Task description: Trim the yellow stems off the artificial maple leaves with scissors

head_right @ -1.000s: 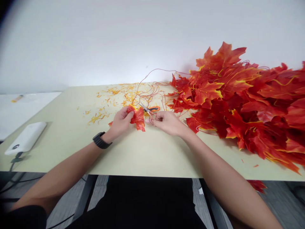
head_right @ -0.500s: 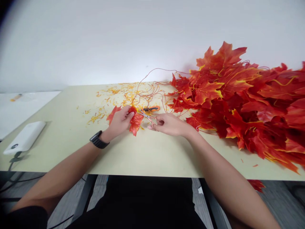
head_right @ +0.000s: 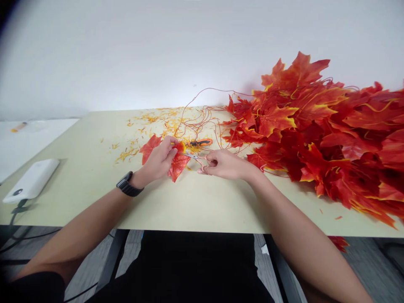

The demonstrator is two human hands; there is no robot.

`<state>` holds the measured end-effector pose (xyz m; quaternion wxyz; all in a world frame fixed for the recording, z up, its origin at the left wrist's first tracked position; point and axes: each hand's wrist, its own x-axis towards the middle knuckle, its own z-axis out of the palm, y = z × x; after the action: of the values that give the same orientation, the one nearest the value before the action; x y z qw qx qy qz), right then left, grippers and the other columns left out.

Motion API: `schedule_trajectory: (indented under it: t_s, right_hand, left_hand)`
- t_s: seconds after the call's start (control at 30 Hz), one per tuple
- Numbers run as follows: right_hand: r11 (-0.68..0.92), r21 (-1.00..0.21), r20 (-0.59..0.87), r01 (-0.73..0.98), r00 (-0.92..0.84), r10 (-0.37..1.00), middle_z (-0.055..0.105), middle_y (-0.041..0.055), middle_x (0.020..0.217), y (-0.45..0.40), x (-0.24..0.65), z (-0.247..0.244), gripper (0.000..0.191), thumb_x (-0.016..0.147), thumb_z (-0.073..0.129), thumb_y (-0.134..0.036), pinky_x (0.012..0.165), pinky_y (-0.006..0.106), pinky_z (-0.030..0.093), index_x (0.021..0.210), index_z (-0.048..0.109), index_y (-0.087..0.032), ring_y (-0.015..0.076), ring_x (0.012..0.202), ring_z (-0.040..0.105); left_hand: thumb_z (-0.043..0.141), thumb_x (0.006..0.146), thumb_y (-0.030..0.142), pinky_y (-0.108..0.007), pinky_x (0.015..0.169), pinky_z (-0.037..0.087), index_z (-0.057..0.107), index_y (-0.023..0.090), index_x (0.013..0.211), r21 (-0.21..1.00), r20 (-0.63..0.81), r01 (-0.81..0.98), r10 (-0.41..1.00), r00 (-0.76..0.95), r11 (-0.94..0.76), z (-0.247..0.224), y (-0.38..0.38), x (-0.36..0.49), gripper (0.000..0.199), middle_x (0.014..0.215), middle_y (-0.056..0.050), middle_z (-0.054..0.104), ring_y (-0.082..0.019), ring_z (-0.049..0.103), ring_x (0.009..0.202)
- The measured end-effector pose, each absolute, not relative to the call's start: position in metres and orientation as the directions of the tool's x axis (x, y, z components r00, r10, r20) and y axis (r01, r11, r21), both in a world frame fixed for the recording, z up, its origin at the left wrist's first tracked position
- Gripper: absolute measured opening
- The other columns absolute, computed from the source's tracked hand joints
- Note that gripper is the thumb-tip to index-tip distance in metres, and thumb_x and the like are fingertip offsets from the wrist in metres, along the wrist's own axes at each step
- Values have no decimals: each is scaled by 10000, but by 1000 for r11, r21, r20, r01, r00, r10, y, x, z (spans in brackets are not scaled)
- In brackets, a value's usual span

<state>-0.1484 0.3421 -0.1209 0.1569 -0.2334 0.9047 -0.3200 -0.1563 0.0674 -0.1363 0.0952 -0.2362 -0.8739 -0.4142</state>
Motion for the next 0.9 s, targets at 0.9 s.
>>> schedule_trajectory:
  t_s: [0.9]
  right_hand:
    - [770,-525,-134,-362,-858,-495,518,0,662,340,-150,-129,394,927,646,-485,609,328,217,684,529,-197,136,614,401]
  left_hand:
    - [527,1026,208,-313,653,325,549,243,1088,745,285,432,342,-895,509,-137,67,-157,75,686,21,542,-160,496,638]
